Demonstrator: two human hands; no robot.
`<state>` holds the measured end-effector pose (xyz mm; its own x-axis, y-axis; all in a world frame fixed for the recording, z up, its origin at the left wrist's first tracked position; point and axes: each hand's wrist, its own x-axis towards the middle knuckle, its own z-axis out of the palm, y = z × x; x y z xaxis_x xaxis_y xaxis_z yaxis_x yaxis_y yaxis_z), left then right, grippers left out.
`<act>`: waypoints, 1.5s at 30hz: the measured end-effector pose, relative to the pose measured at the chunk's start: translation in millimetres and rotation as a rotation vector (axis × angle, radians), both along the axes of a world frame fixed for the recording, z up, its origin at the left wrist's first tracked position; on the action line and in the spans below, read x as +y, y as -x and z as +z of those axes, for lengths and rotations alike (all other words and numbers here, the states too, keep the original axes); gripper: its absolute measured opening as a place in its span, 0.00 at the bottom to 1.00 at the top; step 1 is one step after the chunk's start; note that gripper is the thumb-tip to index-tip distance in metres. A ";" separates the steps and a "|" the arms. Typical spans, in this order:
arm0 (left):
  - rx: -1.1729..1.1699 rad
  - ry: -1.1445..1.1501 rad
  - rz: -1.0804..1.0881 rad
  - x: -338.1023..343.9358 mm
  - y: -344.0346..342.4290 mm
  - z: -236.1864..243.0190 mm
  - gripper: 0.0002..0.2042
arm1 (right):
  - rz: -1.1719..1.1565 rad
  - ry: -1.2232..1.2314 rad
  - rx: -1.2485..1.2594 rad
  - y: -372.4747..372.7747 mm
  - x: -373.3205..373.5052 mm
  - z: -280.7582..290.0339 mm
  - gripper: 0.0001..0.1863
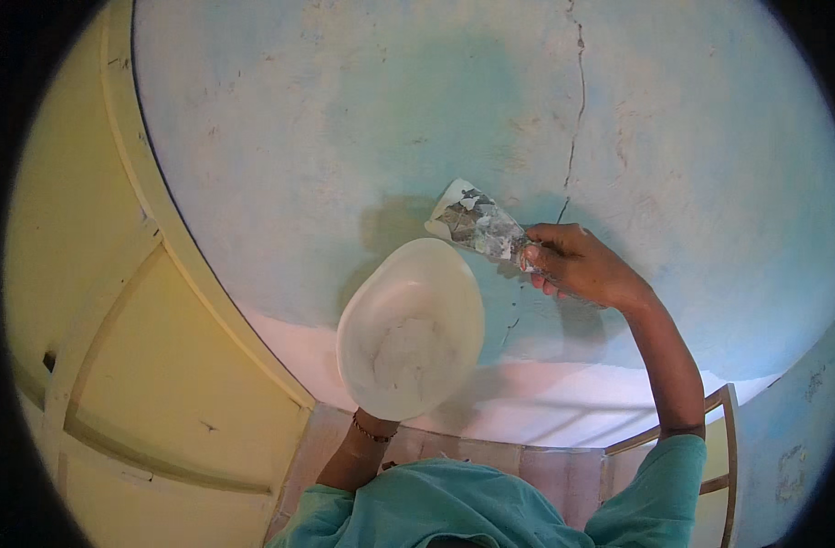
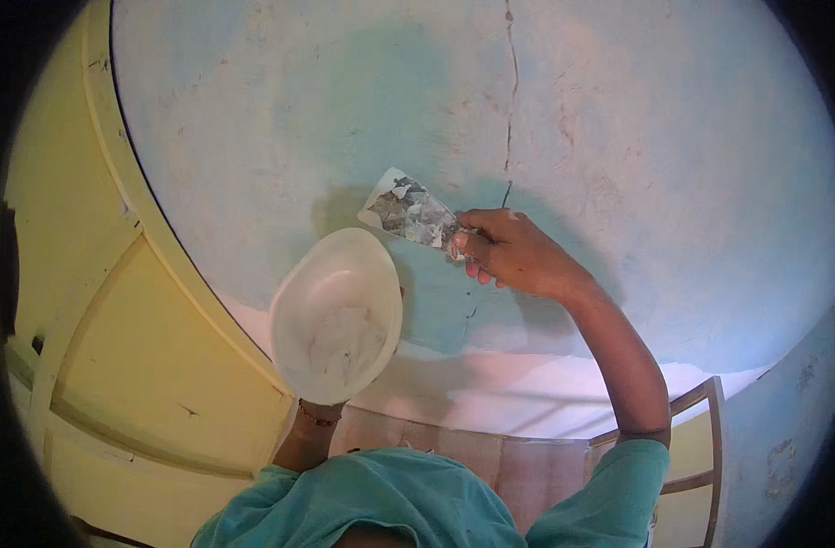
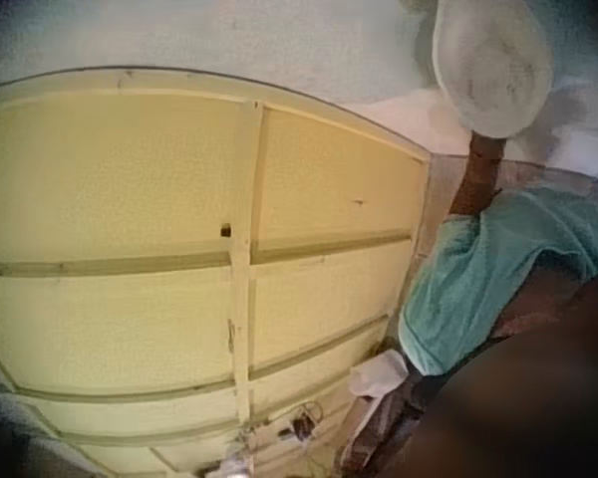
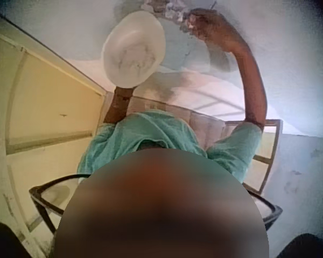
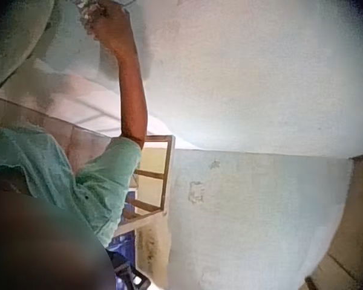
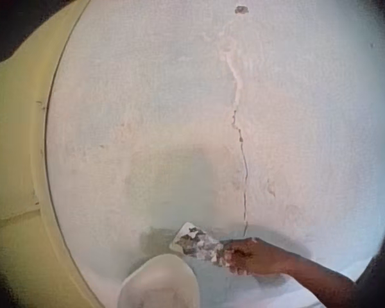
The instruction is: The person applies filler material into a crack on a wall using a putty knife.
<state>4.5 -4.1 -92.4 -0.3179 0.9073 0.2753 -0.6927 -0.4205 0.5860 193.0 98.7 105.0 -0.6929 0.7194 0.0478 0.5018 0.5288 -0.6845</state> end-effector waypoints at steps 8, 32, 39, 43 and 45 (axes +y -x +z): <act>-0.253 0.058 -0.163 2.9 5.9 17.0 0.30 | 0.147 -0.005 0.025 -1.4 35.9 -18.4 0.14; -0.159 -0.005 -0.238 36.9 -3.0 22.4 0.31 | 0.199 0.003 0.007 -7.1 32.9 -33.7 0.14; -0.299 -0.102 -0.302 41.3 1.9 4.3 0.30 | 0.088 -0.055 0.101 -21.5 30.4 -9.5 0.09; -0.123 -0.104 -0.146 35.9 -3.1 21.3 0.27 | 0.004 -0.168 0.164 -41.1 29.6 18.5 0.12; -0.015 -0.031 -0.030 33.1 -3.1 18.1 0.28 | -0.065 -0.169 0.185 -46.1 19.6 34.2 0.13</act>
<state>7.6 29.0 -74.3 -0.2951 0.9076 0.2987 -0.7137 -0.4172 0.5626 239.1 118.3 139.3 -0.6135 0.7333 0.2932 0.4131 0.6144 -0.6722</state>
